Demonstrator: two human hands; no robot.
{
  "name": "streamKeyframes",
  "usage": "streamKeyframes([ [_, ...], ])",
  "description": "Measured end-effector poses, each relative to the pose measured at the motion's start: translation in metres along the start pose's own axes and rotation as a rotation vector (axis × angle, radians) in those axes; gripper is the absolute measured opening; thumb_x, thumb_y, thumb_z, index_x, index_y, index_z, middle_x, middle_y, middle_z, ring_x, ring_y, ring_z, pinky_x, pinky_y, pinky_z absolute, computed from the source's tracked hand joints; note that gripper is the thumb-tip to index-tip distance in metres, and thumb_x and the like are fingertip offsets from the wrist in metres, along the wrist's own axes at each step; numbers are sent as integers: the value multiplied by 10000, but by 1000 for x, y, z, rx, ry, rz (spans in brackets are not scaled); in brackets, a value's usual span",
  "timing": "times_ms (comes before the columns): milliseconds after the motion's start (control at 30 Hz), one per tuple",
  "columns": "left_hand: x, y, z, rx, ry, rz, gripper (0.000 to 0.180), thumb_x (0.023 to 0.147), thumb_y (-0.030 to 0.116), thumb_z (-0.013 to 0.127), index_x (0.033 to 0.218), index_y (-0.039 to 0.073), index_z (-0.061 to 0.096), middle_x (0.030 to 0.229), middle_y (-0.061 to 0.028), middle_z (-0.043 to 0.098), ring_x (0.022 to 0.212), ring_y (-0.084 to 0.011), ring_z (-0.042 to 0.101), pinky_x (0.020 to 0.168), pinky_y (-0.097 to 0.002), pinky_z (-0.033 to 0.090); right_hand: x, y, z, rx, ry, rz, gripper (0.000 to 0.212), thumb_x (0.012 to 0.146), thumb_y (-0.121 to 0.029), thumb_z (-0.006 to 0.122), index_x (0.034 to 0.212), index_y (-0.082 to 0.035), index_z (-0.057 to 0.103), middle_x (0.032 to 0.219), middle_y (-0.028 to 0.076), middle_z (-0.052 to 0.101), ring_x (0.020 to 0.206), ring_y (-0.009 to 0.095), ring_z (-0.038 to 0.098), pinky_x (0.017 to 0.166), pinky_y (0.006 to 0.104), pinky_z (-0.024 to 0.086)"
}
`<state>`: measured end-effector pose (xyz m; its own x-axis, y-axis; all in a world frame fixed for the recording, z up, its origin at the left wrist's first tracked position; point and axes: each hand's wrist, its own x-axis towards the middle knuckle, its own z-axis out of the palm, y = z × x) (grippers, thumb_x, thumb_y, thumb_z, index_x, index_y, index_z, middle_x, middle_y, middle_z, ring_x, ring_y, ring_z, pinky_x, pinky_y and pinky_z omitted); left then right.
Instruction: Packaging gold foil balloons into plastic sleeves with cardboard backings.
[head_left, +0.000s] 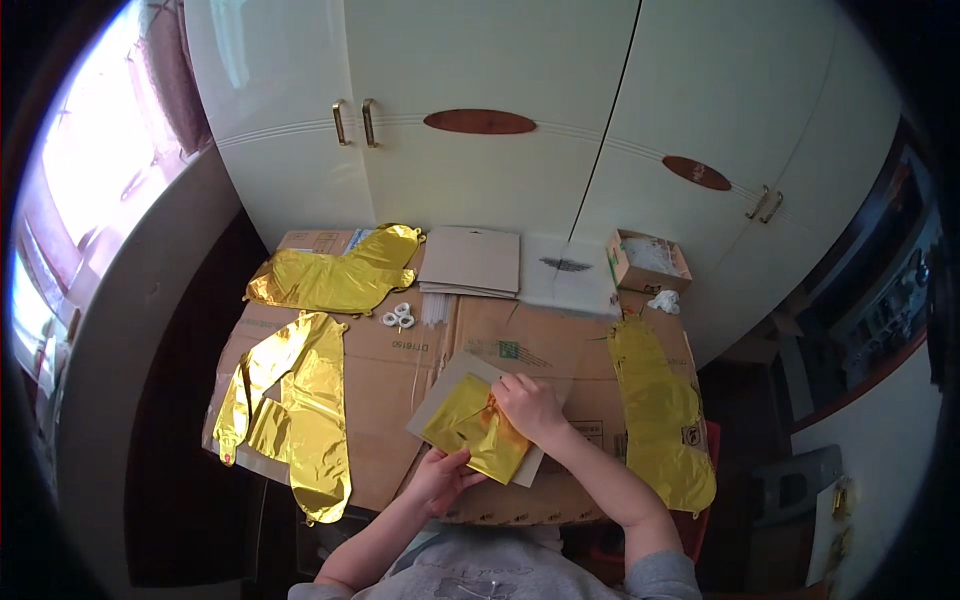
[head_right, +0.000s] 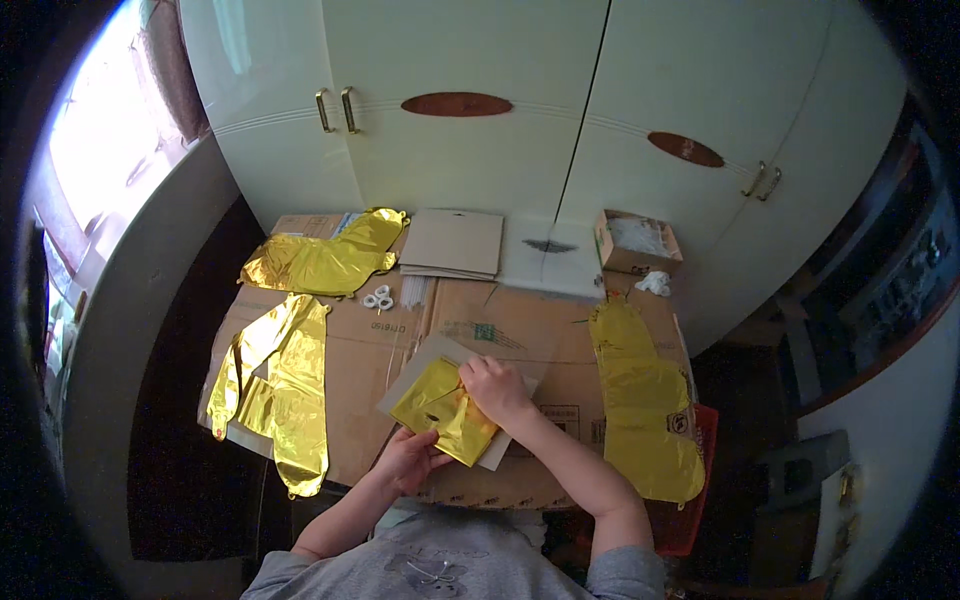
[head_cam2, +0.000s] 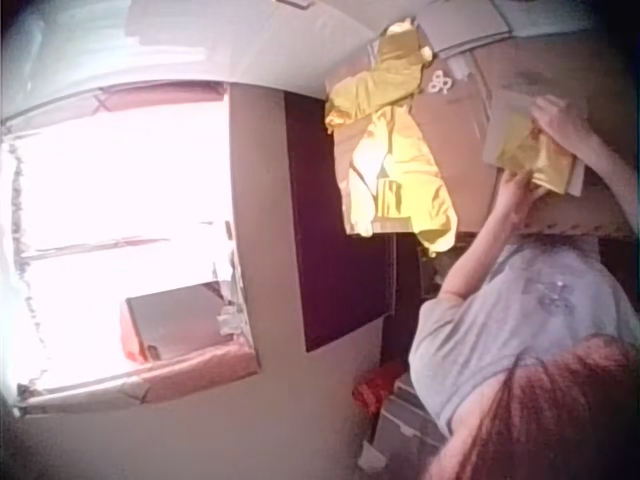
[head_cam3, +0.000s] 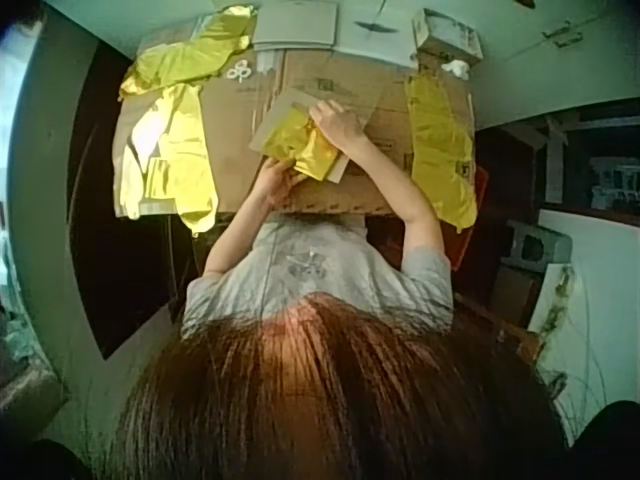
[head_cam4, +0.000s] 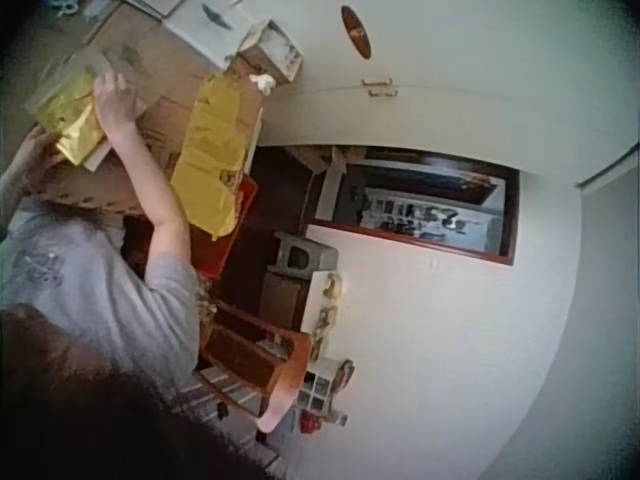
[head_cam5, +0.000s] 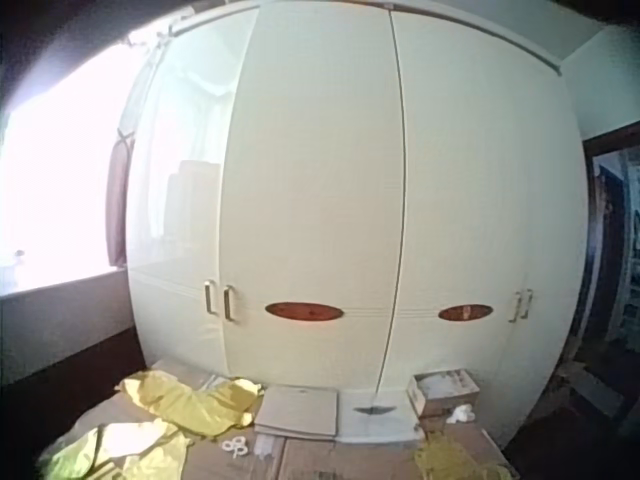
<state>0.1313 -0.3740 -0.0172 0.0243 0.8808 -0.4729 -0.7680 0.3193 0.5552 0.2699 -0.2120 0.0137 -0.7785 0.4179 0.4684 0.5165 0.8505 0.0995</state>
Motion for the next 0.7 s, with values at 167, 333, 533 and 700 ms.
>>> streamKeyframes([
  [167,0,0,6,17,-3,9,312,1001,82,451,1312,49,444,1236,-130,583,1082,-261,633,871,-397,582,-2,-1,-5,-2,4,14,58,739,-131,618,762,-116,566,767,18,554,778,172,628,587,307,547],
  [333,3,0,17,14,0,64,302,1002,91,456,1301,48,453,1209,-113,597,1095,-251,625,893,-395,571,1,-15,-23,-9,-50,-17,61,733,-141,622,757,-120,571,762,14,553,770,170,619,583,299,543],
  [533,13,-7,14,54,68,74,282,1002,99,474,1284,80,471,1195,-67,605,1060,-198,625,854,-359,563,-7,-28,-20,21,-74,-15,69,728,-154,632,763,-117,586,761,13,562,762,169,618,586,295,536],
  [700,14,-8,26,65,165,114,241,1008,125,487,1235,47,480,1159,-85,603,995,-187,634,852,-363,565,-12,-36,-18,24,-76,-22,67,722,-159,629,764,-112,606,763,15,584,759,164,629,572,296,539],
])
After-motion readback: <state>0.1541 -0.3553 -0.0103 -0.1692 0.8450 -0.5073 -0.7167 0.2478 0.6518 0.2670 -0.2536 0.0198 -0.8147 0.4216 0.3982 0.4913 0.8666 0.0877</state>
